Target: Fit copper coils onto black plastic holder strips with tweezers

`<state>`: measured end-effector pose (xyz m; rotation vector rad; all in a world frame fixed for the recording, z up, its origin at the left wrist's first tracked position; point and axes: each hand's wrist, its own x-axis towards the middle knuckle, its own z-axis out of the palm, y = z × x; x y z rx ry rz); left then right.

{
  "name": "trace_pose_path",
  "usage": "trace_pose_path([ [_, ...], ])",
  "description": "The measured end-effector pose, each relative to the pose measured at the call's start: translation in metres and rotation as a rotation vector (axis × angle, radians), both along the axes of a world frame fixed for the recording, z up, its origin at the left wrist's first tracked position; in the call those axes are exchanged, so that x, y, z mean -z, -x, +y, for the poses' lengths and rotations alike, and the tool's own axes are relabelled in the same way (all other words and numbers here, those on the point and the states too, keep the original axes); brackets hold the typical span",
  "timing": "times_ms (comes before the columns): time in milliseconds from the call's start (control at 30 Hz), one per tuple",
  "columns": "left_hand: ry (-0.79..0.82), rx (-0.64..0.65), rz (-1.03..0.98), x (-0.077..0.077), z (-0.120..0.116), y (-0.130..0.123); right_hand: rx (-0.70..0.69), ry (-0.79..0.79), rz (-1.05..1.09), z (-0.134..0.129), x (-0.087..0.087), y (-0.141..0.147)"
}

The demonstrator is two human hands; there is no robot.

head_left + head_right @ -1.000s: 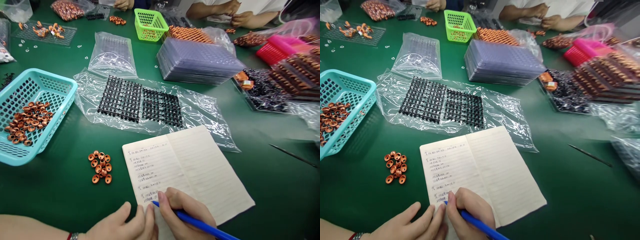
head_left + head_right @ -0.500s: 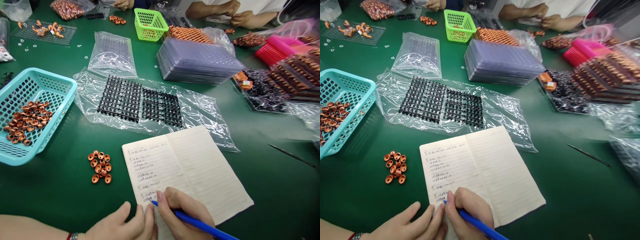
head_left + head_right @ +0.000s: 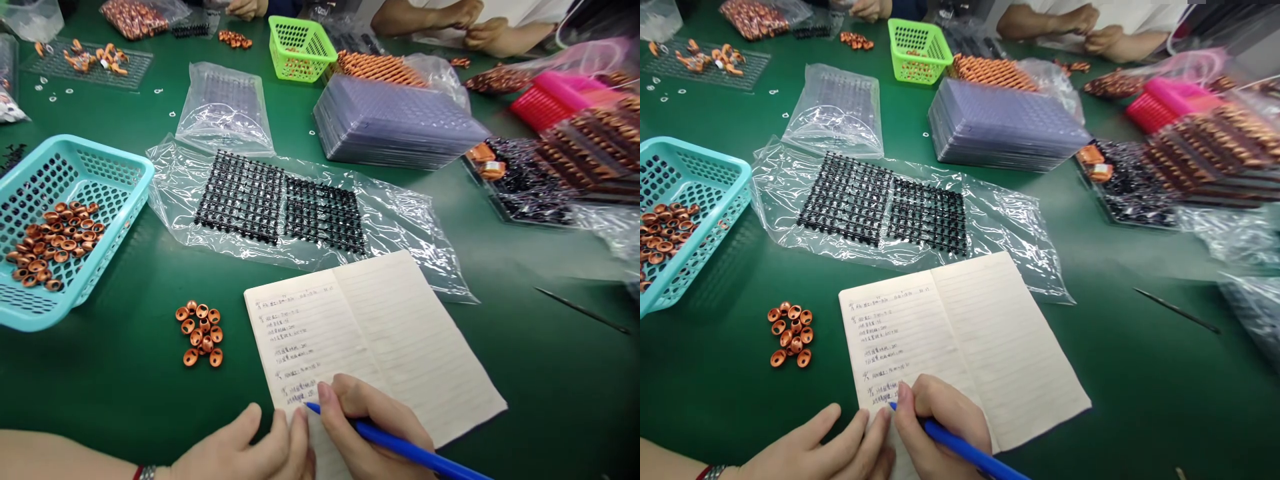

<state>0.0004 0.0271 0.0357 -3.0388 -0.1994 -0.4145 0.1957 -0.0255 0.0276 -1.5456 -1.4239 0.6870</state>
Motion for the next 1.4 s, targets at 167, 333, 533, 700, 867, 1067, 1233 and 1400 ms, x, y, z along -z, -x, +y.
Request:
trace_pose_path([
  [167,0.010,-0.015,-0.019,0.000,0.000,-0.001,-0.012,0.005,-0.008,-0.002,0.000,0.001],
  [333,0.010,-0.006,-0.014,0.001,0.000,0.000,0.061,0.054,0.157,0.002,-0.002,0.000],
  [533,0.000,-0.011,-0.026,-0.003,0.003,0.000,0.217,0.304,0.804,0.028,-0.014,-0.026],
  [700,-0.051,0.015,-0.005,-0.006,0.000,-0.001,0.159,0.337,0.756,0.036,-0.018,-0.027],
  [867,-0.105,0.021,0.005,-0.003,-0.004,0.001,0.033,0.161,0.265,0.025,-0.005,-0.004],
  [1067,-0.103,0.026,0.053,-0.006,-0.004,0.002,-0.040,-0.023,0.046,0.019,0.005,0.004],
  [1233,-0.093,0.028,0.073,-0.010,-0.004,0.003,-0.038,-0.044,0.011,0.019,0.005,0.004],
  [1400,-0.089,0.033,0.081,-0.009,-0.003,0.003,-0.030,-0.054,-0.016,0.021,0.005,0.005],
])
